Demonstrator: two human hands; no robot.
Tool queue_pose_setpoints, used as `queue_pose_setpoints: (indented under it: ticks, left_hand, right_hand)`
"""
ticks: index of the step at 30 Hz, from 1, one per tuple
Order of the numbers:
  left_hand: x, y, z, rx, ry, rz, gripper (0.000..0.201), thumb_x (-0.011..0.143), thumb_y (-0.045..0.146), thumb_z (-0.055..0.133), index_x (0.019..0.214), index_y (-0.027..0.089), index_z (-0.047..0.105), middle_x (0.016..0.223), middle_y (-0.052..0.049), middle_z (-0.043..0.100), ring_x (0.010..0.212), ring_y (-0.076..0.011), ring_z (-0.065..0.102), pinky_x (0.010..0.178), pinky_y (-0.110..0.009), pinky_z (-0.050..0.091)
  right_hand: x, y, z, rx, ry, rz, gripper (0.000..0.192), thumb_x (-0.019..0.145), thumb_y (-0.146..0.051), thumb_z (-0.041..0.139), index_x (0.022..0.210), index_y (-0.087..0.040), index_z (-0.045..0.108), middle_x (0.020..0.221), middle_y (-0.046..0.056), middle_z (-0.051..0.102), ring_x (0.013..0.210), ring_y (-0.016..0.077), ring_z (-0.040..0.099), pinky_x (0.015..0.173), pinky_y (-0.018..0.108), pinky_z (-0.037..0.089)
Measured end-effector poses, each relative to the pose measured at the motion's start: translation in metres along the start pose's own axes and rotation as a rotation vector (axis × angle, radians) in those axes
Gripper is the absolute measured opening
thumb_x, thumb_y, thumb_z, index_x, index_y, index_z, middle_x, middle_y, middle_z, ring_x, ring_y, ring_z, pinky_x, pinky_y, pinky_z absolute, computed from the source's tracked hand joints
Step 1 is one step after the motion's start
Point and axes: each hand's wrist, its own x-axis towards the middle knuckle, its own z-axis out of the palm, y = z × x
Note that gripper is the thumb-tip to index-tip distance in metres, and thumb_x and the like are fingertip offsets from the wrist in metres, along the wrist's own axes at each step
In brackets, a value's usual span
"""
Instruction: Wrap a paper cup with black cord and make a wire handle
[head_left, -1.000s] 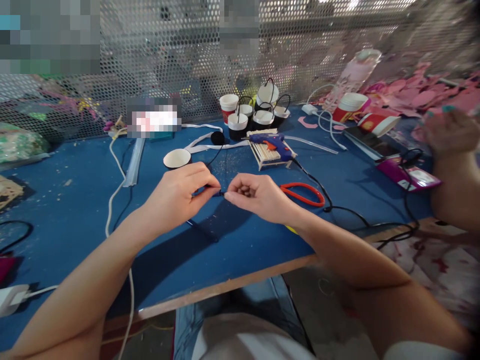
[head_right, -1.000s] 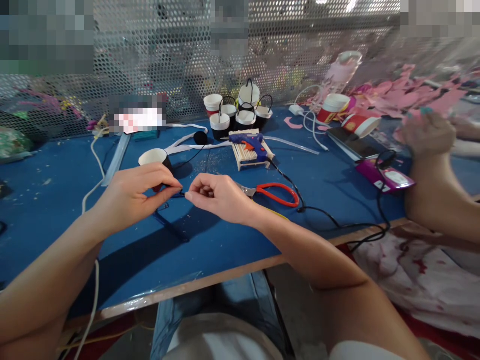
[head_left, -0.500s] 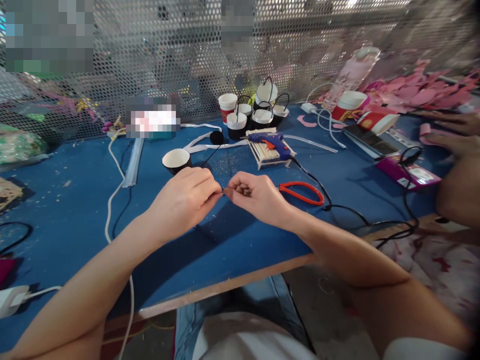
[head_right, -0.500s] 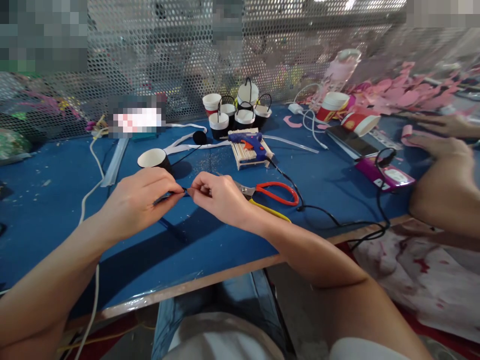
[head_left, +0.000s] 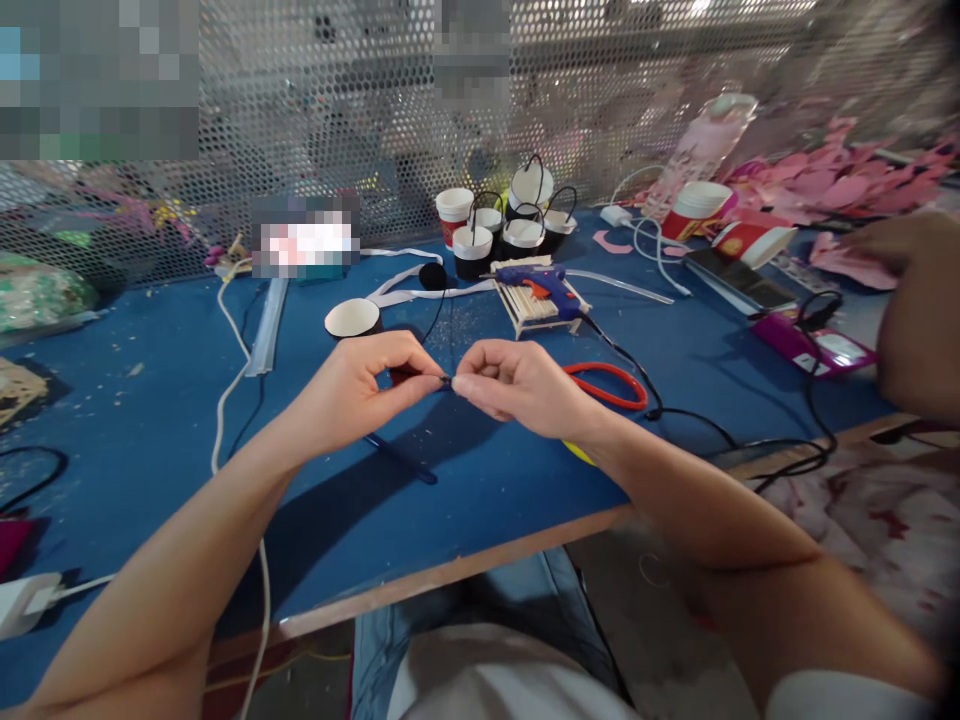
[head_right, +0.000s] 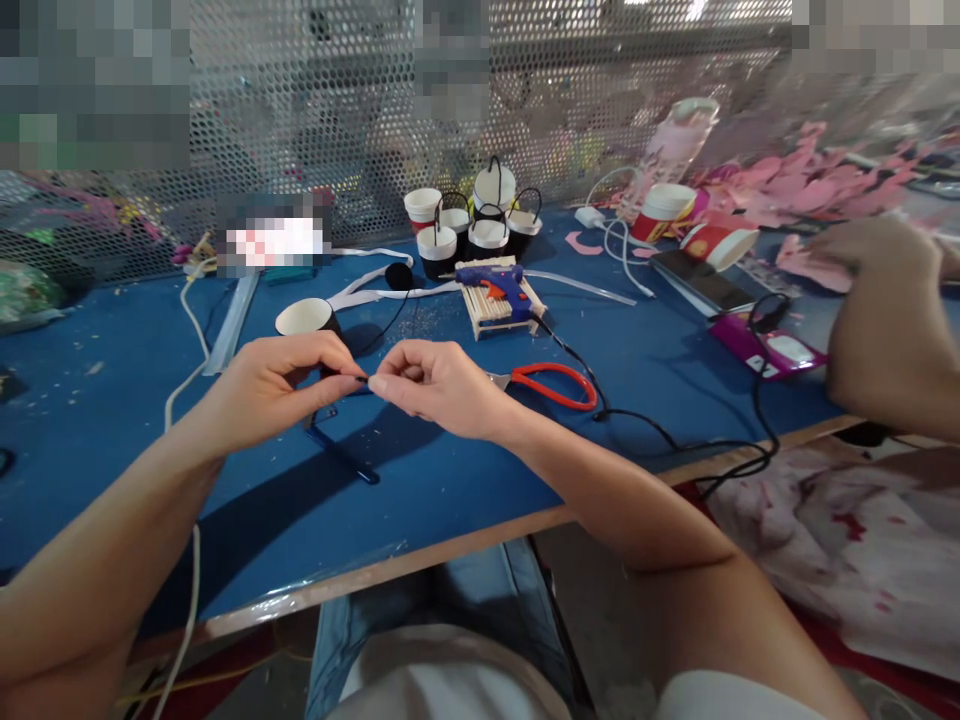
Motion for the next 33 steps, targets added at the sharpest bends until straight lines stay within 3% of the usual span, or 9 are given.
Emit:
queue_pose_setpoints:
  ticks: [3, 6, 10, 14, 17, 21, 26, 29, 33]
  left_hand:
    - [-0.001, 0.0, 0.011, 0.101, 0.115, 0.057, 0.014, 0.082, 0.024, 0.053, 0.074, 0.015, 0.06, 0.07, -0.002, 0.061, 0.063, -0.0103, 0.055, 0.058, -0.021, 0.043]
    - [-0.003, 0.0, 0.019, 0.348, 0.155, 0.19, 0.015, 0.084, 0.02, 0.049, 0.075, 0.014, 0.06, 0.073, -0.004, 0.061, 0.067, -0.012, 0.056, 0.061, -0.023, 0.044]
    - [-0.004, 0.001, 0.019, 0.561, 0.118, 0.275, 0.017, 0.085, 0.019, 0.046, 0.077, 0.015, 0.06, 0.077, -0.006, 0.061, 0.072, -0.0146, 0.057, 0.065, -0.027, 0.045]
    - [-0.002, 0.002, 0.01, 0.415, 0.059, 0.206, 0.013, 0.085, 0.02, 0.049, 0.08, 0.015, 0.06, 0.077, -0.004, 0.059, 0.071, -0.0128, 0.056, 0.063, -0.024, 0.045]
    - [-0.001, 0.0, 0.003, 0.288, 0.038, 0.115, 0.01, 0.082, 0.021, 0.054, 0.078, 0.016, 0.06, 0.075, -0.002, 0.058, 0.066, -0.0109, 0.054, 0.06, -0.023, 0.043]
    - [0.001, -0.004, 0.0, 0.095, 0.019, 0.003, 0.012, 0.08, 0.026, 0.056, 0.076, 0.015, 0.06, 0.072, -0.001, 0.058, 0.063, -0.0094, 0.052, 0.058, -0.022, 0.043]
    - [0.002, -0.009, 0.011, -0.109, 0.056, -0.075, 0.015, 0.079, 0.028, 0.056, 0.075, 0.014, 0.058, 0.069, -0.001, 0.059, 0.062, -0.0093, 0.053, 0.056, -0.02, 0.044]
    - [0.001, -0.007, 0.02, -0.067, 0.134, -0.047, 0.013, 0.08, 0.025, 0.056, 0.073, 0.014, 0.058, 0.069, -0.001, 0.06, 0.063, -0.0098, 0.054, 0.056, -0.021, 0.044]
    - [-0.003, 0.0, 0.026, 0.199, 0.184, 0.11, 0.011, 0.082, 0.019, 0.051, 0.075, 0.015, 0.06, 0.072, -0.003, 0.06, 0.065, -0.0107, 0.054, 0.058, -0.022, 0.043]
  right_hand:
    - [0.002, 0.004, 0.001, -0.015, 0.113, 0.006, 0.021, 0.081, -0.035, 0.054, 0.076, -0.015, 0.051, 0.05, -0.006, 0.044, 0.041, 0.0038, 0.036, 0.039, 0.018, 0.026]
    - [0.002, 0.006, 0.003, -0.193, 0.213, -0.034, 0.019, 0.081, -0.032, 0.053, 0.074, -0.015, 0.053, 0.056, -0.004, 0.047, 0.048, 0.005, 0.04, 0.045, 0.018, 0.031]
    - [0.001, 0.006, 0.003, -0.472, 0.172, -0.121, 0.009, 0.079, -0.022, 0.051, 0.074, -0.016, 0.055, 0.058, -0.003, 0.05, 0.053, 0.0064, 0.042, 0.051, 0.02, 0.032]
    - [0.0, 0.002, -0.001, -0.604, 0.049, -0.186, 0.008, 0.079, -0.018, 0.049, 0.075, -0.016, 0.055, 0.061, -0.002, 0.053, 0.054, 0.0069, 0.045, 0.054, 0.02, 0.032]
    - [-0.001, 0.0, -0.003, -0.584, -0.027, -0.186, 0.011, 0.082, -0.023, 0.05, 0.076, -0.016, 0.056, 0.062, -0.002, 0.053, 0.053, 0.0061, 0.045, 0.055, 0.02, 0.034]
    - [-0.002, -0.001, -0.004, -0.405, -0.055, -0.107, 0.015, 0.082, -0.03, 0.052, 0.077, -0.016, 0.056, 0.061, -0.003, 0.051, 0.052, 0.0058, 0.043, 0.05, 0.019, 0.034]
    - [0.001, -0.001, -0.004, -0.129, 0.008, -0.056, 0.016, 0.08, -0.03, 0.054, 0.076, -0.015, 0.053, 0.056, -0.004, 0.047, 0.049, 0.0053, 0.041, 0.046, 0.019, 0.033]
    - [0.003, 0.001, -0.003, -0.097, 0.091, -0.038, 0.015, 0.08, -0.03, 0.054, 0.077, -0.015, 0.052, 0.054, -0.005, 0.046, 0.047, 0.0049, 0.04, 0.045, 0.019, 0.032]
    - [0.004, 0.007, -0.001, -0.27, 0.21, -0.088, 0.013, 0.08, -0.028, 0.053, 0.076, -0.015, 0.053, 0.058, -0.003, 0.05, 0.051, 0.006, 0.043, 0.048, 0.019, 0.034]
